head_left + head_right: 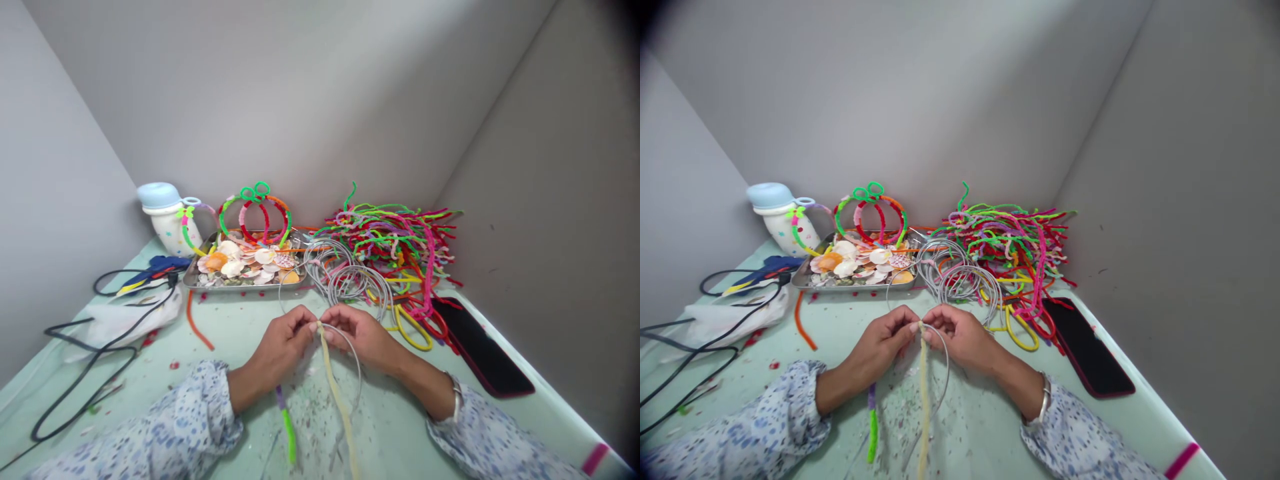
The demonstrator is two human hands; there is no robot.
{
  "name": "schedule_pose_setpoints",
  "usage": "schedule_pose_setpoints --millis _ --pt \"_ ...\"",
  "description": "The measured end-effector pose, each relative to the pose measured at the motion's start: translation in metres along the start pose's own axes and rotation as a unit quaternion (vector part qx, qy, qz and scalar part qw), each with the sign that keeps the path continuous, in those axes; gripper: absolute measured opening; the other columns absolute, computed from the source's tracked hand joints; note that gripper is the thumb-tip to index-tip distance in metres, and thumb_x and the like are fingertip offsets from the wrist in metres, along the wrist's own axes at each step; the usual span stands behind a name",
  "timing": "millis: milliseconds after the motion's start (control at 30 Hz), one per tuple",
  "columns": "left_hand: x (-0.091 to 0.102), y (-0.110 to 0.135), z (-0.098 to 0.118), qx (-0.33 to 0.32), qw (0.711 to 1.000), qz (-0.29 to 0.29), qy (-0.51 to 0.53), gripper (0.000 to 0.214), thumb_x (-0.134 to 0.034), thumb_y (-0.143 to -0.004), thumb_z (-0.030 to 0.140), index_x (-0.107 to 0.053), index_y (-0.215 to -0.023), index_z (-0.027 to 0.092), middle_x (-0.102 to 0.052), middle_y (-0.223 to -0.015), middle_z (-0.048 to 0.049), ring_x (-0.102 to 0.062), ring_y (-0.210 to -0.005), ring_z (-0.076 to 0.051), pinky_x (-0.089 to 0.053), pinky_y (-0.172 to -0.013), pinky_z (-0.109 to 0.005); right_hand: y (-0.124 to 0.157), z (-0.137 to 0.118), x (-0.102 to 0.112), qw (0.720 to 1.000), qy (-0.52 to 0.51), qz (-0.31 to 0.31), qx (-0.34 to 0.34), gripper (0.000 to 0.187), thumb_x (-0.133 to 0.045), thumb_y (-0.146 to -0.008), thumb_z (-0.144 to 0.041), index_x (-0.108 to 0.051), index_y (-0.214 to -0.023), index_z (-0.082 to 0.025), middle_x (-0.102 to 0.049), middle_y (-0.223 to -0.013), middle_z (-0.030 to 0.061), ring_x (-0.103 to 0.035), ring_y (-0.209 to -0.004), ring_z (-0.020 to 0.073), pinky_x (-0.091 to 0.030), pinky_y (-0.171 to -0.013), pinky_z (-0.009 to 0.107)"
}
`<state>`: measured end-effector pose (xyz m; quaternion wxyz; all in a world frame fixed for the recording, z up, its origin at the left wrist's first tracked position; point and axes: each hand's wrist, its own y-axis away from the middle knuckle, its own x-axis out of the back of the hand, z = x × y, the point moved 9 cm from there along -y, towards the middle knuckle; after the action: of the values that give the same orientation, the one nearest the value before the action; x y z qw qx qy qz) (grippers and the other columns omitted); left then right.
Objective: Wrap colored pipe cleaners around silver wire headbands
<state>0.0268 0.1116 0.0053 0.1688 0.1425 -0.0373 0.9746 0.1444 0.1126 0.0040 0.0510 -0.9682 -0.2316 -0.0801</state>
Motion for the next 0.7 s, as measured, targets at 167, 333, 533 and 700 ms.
schedule_pose_setpoints --millis 167,333,533,700 --pt "-0.001 0.002 0.002 -0.003 1.000 0.005 -0.012 0.023 -0.050 -0.089 0.037 -0.056 -0.080 0.016 -0.044 -0.056 0.0065 -0.040 -0.052 -0.010 -0.031 -0.050 -0.020 0.001 0.000 0.000 0.999 0.020 0.036 0.004 0.024 -0.066 -0.082 -0.033 -0.058 -0.098 -0.017 -0.063 -0.087 0.0020 -0.060 -0.078 0.0134 -0.048 -0.069 0.025" --pt "-0.002 0.002 0.001 0.006 1.000 0.002 -0.013 0.024 -0.050 -0.089 0.037 -0.056 -0.079 0.016 -0.044 -0.053 0.0069 -0.039 -0.050 -0.010 -0.030 -0.048 -0.020 0.002 -0.005 -0.001 0.997 0.054 0.058 0.021 0.017 -0.063 -0.083 -0.028 -0.061 -0.095 -0.017 -0.066 -0.086 0.0031 -0.062 -0.078 0.0148 -0.050 -0.071 0.027" --pt "-0.002 0.004 -0.001 0.020 1.000 0.001 -0.019 0.024 -0.050 -0.088 0.038 -0.055 -0.077 0.017 -0.044 -0.050 0.0076 -0.039 -0.047 -0.009 -0.030 -0.048 -0.020 0.005 -0.012 0.003 0.980 0.161 0.097 0.070 0.010 -0.060 -0.081 -0.016 -0.064 -0.090 -0.019 -0.066 -0.077 0.0004 -0.060 -0.068 0.0132 -0.047 -0.063 0.024" --pt "-0.003 0.004 -0.002 0.026 1.000 -0.002 -0.013 0.022 -0.050 -0.088 0.036 -0.056 -0.077 0.017 -0.044 -0.049 0.0076 -0.038 -0.047 -0.009 -0.029 -0.047 -0.019 0.010 -0.032 0.002 0.951 0.257 0.101 0.141 0.014 -0.060 -0.079 -0.010 -0.065 -0.088 -0.019 -0.060 -0.075 -0.0010 -0.055 -0.067 0.0123 -0.042 -0.062 0.023"
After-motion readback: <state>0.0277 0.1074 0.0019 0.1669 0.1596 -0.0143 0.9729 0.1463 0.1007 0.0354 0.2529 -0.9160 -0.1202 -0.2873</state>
